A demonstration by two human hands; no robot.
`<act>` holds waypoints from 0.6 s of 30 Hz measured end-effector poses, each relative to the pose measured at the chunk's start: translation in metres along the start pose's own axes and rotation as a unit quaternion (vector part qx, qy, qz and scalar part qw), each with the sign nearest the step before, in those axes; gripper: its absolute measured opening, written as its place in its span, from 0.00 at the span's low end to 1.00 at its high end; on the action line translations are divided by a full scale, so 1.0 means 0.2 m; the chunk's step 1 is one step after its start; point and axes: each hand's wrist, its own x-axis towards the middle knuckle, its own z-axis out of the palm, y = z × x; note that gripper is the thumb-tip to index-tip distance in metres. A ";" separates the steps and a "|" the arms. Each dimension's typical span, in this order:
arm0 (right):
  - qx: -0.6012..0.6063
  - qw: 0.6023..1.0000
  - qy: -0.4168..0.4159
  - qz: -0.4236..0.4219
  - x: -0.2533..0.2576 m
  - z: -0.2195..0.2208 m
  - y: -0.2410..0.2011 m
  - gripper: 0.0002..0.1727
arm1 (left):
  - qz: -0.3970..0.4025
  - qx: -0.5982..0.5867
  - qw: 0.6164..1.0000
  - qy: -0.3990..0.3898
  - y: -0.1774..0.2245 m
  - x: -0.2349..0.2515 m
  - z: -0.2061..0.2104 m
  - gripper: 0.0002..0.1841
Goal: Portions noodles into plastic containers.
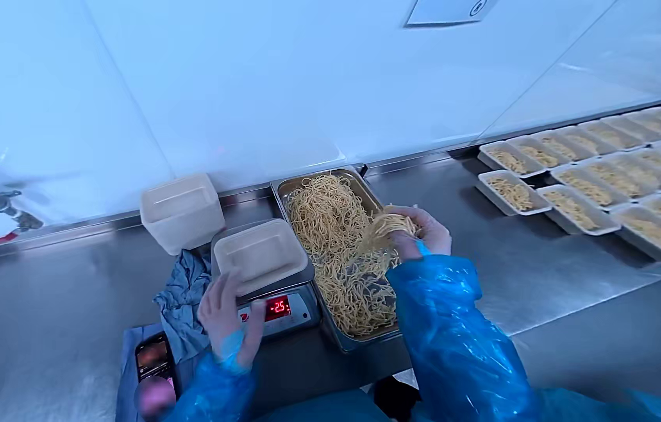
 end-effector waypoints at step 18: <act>0.142 0.945 -0.028 -0.293 0.04 -0.12 -0.57 0.24 | -0.147 -0.204 0.967 0.031 -0.20 -0.35 -0.15 0.35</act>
